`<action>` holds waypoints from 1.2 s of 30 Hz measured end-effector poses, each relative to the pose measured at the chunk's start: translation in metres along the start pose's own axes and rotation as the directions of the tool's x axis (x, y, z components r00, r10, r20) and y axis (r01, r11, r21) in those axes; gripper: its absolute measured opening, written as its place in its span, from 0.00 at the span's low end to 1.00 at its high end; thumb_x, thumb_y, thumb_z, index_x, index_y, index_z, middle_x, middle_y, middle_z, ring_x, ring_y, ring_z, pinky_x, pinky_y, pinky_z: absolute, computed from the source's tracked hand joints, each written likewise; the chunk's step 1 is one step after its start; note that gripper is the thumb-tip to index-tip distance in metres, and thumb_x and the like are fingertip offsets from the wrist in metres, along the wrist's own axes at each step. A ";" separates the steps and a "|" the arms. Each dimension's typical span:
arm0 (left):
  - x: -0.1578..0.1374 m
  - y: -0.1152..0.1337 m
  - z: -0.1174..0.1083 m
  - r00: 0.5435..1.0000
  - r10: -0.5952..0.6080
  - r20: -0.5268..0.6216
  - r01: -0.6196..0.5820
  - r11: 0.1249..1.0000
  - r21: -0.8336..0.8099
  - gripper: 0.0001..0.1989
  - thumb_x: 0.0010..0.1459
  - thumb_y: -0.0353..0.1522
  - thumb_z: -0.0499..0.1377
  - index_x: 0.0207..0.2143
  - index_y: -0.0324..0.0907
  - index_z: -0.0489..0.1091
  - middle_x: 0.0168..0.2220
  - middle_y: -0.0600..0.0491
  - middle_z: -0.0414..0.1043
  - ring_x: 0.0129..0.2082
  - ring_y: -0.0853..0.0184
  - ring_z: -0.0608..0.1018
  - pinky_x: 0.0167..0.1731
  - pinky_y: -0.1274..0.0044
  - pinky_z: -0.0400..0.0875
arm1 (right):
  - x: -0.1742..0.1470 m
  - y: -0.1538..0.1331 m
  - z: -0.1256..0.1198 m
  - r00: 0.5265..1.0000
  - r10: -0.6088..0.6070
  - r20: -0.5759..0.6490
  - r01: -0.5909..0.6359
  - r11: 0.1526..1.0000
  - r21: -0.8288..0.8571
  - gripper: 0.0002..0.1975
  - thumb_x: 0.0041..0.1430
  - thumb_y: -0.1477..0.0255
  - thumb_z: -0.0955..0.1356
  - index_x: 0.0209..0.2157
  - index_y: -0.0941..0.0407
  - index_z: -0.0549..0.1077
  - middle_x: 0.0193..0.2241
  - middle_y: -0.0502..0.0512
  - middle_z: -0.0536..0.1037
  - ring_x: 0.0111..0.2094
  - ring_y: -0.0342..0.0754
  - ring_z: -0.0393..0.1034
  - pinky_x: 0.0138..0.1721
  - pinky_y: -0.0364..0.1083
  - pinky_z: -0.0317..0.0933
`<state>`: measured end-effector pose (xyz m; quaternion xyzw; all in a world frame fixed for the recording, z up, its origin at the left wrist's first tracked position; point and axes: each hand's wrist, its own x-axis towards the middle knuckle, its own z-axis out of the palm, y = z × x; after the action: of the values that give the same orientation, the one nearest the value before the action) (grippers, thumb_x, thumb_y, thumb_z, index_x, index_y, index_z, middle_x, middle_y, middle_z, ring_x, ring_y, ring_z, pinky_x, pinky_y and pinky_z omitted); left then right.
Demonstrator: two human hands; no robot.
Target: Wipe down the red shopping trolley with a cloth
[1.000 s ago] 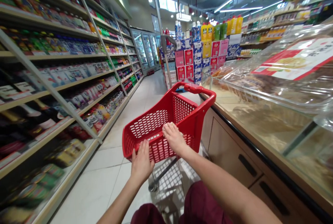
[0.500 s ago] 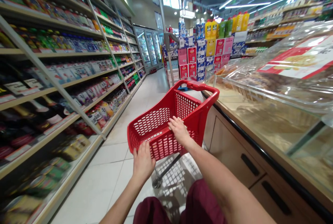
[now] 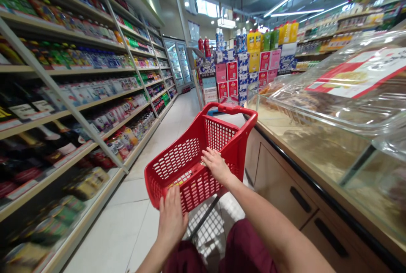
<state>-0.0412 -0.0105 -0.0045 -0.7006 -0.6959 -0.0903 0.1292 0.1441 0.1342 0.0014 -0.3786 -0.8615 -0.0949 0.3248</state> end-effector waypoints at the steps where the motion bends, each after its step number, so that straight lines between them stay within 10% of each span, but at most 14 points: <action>1: -0.004 0.002 0.003 1.000 0.005 -0.010 -0.005 1.000 0.005 0.34 0.45 0.30 0.50 0.56 0.28 0.49 0.59 0.40 0.49 0.59 0.57 0.50 0.57 0.63 0.41 | 0.001 0.002 -0.001 1.000 -0.009 0.005 0.009 1.000 0.006 0.18 0.58 0.80 0.58 0.48 0.55 0.66 0.52 0.59 0.64 0.58 0.51 0.48 0.53 0.59 0.49; 9: 0.019 0.030 -0.001 0.989 0.068 0.128 -0.046 0.985 -0.165 0.39 0.42 0.31 0.51 0.57 0.27 0.44 0.61 0.40 0.41 0.60 0.57 0.45 0.57 0.65 0.43 | 0.008 -0.022 0.010 1.000 0.018 0.014 -0.019 0.994 0.110 0.15 0.57 0.78 0.59 0.45 0.59 0.69 0.49 0.63 0.68 0.55 0.54 0.54 0.53 0.58 0.50; 15: 0.033 -0.011 -0.006 0.971 0.024 0.239 0.012 0.989 -0.148 0.35 0.42 0.27 0.49 0.55 0.30 0.50 0.59 0.42 0.48 0.59 0.59 0.50 0.56 0.62 0.44 | 0.001 -0.027 0.011 0.999 -0.033 0.014 0.029 0.980 0.199 0.15 0.56 0.77 0.60 0.45 0.57 0.69 0.47 0.62 0.70 0.53 0.52 0.57 0.52 0.57 0.53; 24: 0.036 0.007 0.012 0.924 0.334 0.188 -0.276 0.920 -0.279 0.34 0.42 0.27 0.51 0.55 0.34 0.51 0.59 0.45 0.50 0.60 0.61 0.49 0.57 0.64 0.42 | -0.051 -0.027 -0.005 1.000 -0.014 -0.021 0.018 0.978 0.208 0.14 0.57 0.76 0.60 0.45 0.57 0.69 0.46 0.61 0.70 0.53 0.53 0.57 0.51 0.58 0.54; 30: 0.049 -0.006 0.007 0.973 0.150 0.174 -0.123 0.980 -0.156 0.30 0.41 0.21 0.49 0.52 0.32 0.56 0.59 0.42 0.50 0.60 0.58 0.49 0.56 0.62 0.44 | -0.078 -0.005 -0.017 0.981 0.156 -0.112 -0.137 0.978 0.159 0.17 0.57 0.78 0.58 0.46 0.55 0.69 0.46 0.59 0.71 0.53 0.52 0.58 0.50 0.58 0.57; 36: 0.049 0.015 0.009 0.953 0.233 0.194 -0.191 0.959 -0.210 0.31 0.40 0.21 0.50 0.51 0.30 0.56 0.58 0.41 0.51 0.60 0.57 0.47 0.57 0.63 0.46 | -0.069 -0.055 0.017 0.946 0.293 -0.140 -0.278 0.954 0.114 0.18 0.54 0.81 0.59 0.46 0.57 0.68 0.48 0.61 0.69 0.54 0.53 0.56 0.51 0.59 0.54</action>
<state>-0.0258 0.0393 0.0009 -0.7863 -0.6144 -0.0646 -0.0056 0.1311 0.0623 -0.0502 -0.4754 -0.7731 -0.0358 0.4184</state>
